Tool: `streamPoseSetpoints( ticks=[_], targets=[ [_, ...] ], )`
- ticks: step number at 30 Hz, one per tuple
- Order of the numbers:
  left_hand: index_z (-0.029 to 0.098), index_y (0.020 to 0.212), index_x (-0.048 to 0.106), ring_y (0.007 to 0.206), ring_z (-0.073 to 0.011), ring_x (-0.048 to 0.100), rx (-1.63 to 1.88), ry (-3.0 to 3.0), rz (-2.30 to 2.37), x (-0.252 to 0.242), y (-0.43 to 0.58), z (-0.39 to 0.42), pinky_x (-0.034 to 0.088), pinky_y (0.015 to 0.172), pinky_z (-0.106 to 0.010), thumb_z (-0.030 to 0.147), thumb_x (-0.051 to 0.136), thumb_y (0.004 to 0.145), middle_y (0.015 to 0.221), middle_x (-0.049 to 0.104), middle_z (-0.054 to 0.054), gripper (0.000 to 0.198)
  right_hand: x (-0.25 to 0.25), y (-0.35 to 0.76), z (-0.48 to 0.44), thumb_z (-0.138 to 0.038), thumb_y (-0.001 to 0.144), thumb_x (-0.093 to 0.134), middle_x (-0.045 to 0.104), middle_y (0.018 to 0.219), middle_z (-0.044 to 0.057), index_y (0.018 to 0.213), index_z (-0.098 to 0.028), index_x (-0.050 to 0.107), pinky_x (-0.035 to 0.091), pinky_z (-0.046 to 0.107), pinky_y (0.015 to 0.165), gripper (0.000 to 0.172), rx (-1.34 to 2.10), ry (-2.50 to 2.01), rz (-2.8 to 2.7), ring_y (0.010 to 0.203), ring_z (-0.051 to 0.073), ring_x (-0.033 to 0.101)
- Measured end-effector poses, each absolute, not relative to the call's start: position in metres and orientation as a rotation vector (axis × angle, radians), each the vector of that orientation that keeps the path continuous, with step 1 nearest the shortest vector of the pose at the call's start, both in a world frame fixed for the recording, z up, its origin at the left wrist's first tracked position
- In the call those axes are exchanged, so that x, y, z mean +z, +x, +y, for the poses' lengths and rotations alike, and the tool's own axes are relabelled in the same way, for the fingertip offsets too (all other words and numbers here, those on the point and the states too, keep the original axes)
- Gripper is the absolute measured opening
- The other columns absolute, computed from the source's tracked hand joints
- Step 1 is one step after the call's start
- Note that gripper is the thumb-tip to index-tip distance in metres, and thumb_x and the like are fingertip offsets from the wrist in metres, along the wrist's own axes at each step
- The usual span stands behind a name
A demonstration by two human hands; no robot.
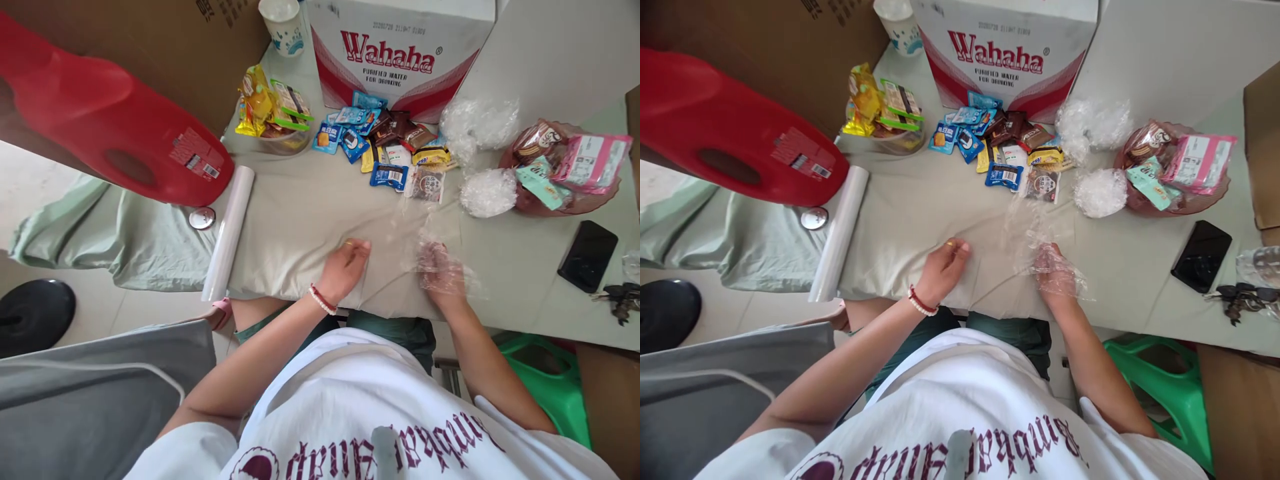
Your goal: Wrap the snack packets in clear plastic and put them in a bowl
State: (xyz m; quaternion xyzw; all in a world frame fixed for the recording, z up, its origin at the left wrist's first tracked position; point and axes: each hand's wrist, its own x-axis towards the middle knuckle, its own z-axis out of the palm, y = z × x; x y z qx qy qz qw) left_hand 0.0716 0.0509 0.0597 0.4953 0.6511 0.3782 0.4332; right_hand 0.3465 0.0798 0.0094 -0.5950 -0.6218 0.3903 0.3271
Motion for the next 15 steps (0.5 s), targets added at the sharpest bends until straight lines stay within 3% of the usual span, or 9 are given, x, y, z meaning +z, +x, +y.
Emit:
streamPoseSetpoints(
  ticks=[3, 7, 11, 15],
  targets=[
    [0.021, 0.104, 0.065, 0.076, -0.0184, 0.068, 0.938, 0.789, 1.406, 0.067, 0.1, 0.062, 0.048, 0.06, -0.026, 0.062, 0.074, 0.085, 0.09, 0.071, -0.005, 0.046, 0.009, 0.326, 0.076, -0.034, 0.086, 0.064, 0.074, 0.108, 0.01, 0.105, -0.025, 0.07, 0.056, 0.046, 0.098, 0.021, 0.862, -1.566, -1.707, 0.104, 0.03, 0.069],
    [0.019, 0.115, 0.06, 0.071, -0.0126, 0.064, 0.976, 0.513, 1.346, 0.069, 0.11, 0.079, 0.044, 0.057, -0.021, 0.054, 0.091, 0.071, 0.09, 0.071, -0.003, 0.063, 0.013, 0.295, 0.067, -0.036, 0.091, 0.061, 0.077, 0.108, 0.012, 0.105, -0.022, 0.074, 0.06, 0.044, 0.095, 0.023, 0.912, -1.463, -1.825, 0.102, 0.028, 0.072],
    [0.016, 0.095, 0.064, 0.051, -0.0062, 0.05, 0.894, 0.439, 1.208, 0.068, 0.092, 0.082, 0.032, 0.047, -0.019, 0.053, 0.093, 0.066, 0.068, 0.063, 0.002, 0.056, 0.017, 0.283, 0.057, -0.032, 0.098, 0.05, 0.078, 0.107, 0.011, 0.113, -0.02, 0.073, 0.063, 0.038, 0.086, 0.029, 1.034, -1.397, -1.813, 0.094, 0.025, 0.075],
    [0.014, 0.079, 0.065, 0.044, -0.0025, 0.037, 0.946, 0.457, 1.221, 0.066, 0.069, 0.072, 0.025, 0.043, -0.017, 0.033, 0.096, 0.056, 0.052, 0.049, 0.008, 0.043, 0.025, 0.283, 0.056, -0.026, 0.096, 0.05, 0.077, 0.107, 0.008, 0.11, -0.022, 0.071, 0.062, 0.036, 0.084, 0.026, 0.961, -1.363, -2.101, 0.092, 0.023, 0.075]
  ],
)
